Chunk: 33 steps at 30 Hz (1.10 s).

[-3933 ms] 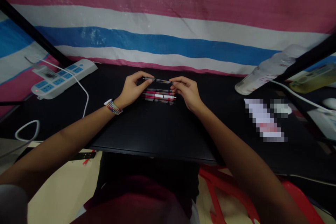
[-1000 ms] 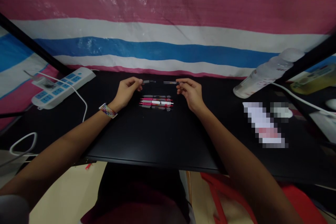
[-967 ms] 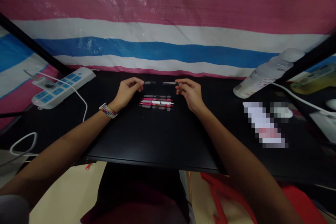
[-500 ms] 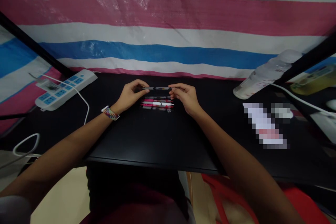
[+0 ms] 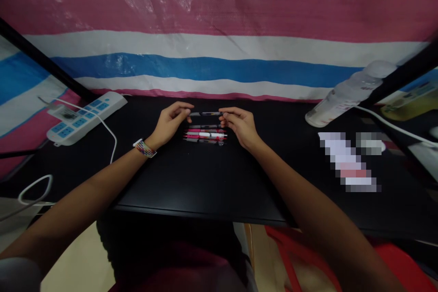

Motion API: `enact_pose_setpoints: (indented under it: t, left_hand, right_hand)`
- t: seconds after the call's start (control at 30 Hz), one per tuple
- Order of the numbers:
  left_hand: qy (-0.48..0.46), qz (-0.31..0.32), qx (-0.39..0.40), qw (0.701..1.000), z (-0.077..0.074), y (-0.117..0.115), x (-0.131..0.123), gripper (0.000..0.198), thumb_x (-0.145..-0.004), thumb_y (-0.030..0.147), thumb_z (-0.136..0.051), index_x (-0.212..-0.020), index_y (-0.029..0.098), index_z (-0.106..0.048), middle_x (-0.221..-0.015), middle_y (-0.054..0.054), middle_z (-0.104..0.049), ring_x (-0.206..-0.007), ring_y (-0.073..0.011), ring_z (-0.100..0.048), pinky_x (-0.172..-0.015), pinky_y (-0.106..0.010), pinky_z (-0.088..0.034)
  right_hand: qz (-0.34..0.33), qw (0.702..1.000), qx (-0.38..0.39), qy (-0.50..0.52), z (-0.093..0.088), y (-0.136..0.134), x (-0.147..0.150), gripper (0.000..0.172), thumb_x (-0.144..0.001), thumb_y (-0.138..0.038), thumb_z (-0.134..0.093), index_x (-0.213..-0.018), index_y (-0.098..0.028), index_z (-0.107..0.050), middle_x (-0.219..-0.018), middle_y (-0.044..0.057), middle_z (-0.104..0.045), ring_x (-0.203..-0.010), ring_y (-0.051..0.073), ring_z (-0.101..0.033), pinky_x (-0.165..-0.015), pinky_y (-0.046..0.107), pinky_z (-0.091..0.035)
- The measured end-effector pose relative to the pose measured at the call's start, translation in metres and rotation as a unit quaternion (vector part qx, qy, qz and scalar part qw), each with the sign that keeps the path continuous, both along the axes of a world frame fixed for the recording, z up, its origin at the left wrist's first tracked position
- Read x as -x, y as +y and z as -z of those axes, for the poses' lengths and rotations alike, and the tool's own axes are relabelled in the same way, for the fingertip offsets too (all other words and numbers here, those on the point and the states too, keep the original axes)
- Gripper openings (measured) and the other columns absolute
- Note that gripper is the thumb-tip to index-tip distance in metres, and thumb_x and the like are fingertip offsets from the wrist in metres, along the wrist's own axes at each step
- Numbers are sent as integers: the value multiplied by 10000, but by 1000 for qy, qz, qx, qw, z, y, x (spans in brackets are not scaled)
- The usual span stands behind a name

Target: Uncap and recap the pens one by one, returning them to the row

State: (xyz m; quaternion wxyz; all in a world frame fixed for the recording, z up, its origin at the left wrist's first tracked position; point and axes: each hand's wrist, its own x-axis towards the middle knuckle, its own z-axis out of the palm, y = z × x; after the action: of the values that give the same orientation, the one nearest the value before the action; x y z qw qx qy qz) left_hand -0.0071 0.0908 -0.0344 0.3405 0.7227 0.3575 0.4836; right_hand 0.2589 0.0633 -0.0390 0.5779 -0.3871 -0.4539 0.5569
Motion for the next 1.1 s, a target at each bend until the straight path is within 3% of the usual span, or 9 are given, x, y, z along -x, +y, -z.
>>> enact_pose_setpoints:
  t: [0.13,0.23,0.27,0.33,0.43,0.6,0.67,0.9,1.1]
  left_hand:
    - [15,14,-46,999,0,0,1,546,-912,305,-850,-1433,283,-692,-1213,-69,-783,-1147,-226,-739,-1016,-374,-559]
    - [14,5,-16,1000,0,-1,1,417,-1006,409,-769,-1396,269,-722,-1040,-49,-801,-1017,-210,-757,-961,-365,-566]
    - [17,-4,-3,1000,0,-2,0,338,-1061,462,-690,-1317,253,-762,-944,-45,-797,-945,-205,-755,-928,-364,-569]
    - [41,-27,10,999,0,-3,-1,437,-1134,539,-527,-1050,230,-825,-808,-52,-777,-835,-200,-732,-884,-367,-566]
    - [81,-44,-3,996,0,-4,-2,556,-1120,551,-542,-723,224,-753,-769,-62,-773,-774,-196,-690,-855,-367,-552]
    - [46,-27,-37,998,-1,-4,-3,111,-950,340,-797,-976,232,-791,-929,-38,-781,-874,-197,-695,-851,-347,-545]
    - [31,-26,-38,998,-1,-4,-3,121,-922,303,-818,-1016,231,-792,-961,-38,-782,-896,-196,-701,-862,-344,-547]
    - [46,-29,16,998,-2,-6,-3,249,-1027,416,-699,-931,216,-811,-838,-43,-785,-830,-210,-721,-782,-329,-562]
    - [35,-30,-32,998,-3,-6,-1,130,-974,316,-780,-1041,223,-842,-1050,-74,-826,-960,-225,-743,-894,-369,-566]
  right_hand:
    - [7,1000,-2,1,0,-1,1,146,-798,-246,-840,-937,-245,-883,-813,42,-764,-750,171,-676,-811,397,-613]
    - [9,1000,-4,-6,0,-1,1,154,-798,-263,-849,-949,-251,-878,-823,42,-764,-758,178,-675,-812,407,-617]
    - [9,1000,-4,-9,0,-1,1,158,-796,-270,-853,-952,-253,-876,-826,40,-763,-756,179,-673,-813,411,-619]
    - [9,1000,-7,-15,1,0,1,169,-792,-283,-861,-959,-256,-871,-830,37,-757,-753,179,-669,-818,420,-621]
    - [5,1000,-17,-23,2,1,1,182,-798,-305,-876,-973,-260,-866,-841,38,-755,-769,186,-676,-829,429,-622]
    - [8,1000,-12,-17,1,1,1,156,-791,-288,-871,-945,-256,-877,-811,36,-755,-729,173,-667,-806,410,-612]
    - [10,1000,-10,-8,0,0,2,150,-785,-270,-864,-932,-251,-885,-800,37,-760,-714,165,-665,-788,393,-603]
    - [17,1000,-10,0,-1,0,2,160,-773,-259,-870,-932,-260,-887,-824,39,-778,-762,175,-683,-809,392,-604]
    - [12,1000,-5,0,1,3,4,100,-790,-257,-825,-879,-233,-865,-731,40,-707,-687,174,-627,-711,388,-566]
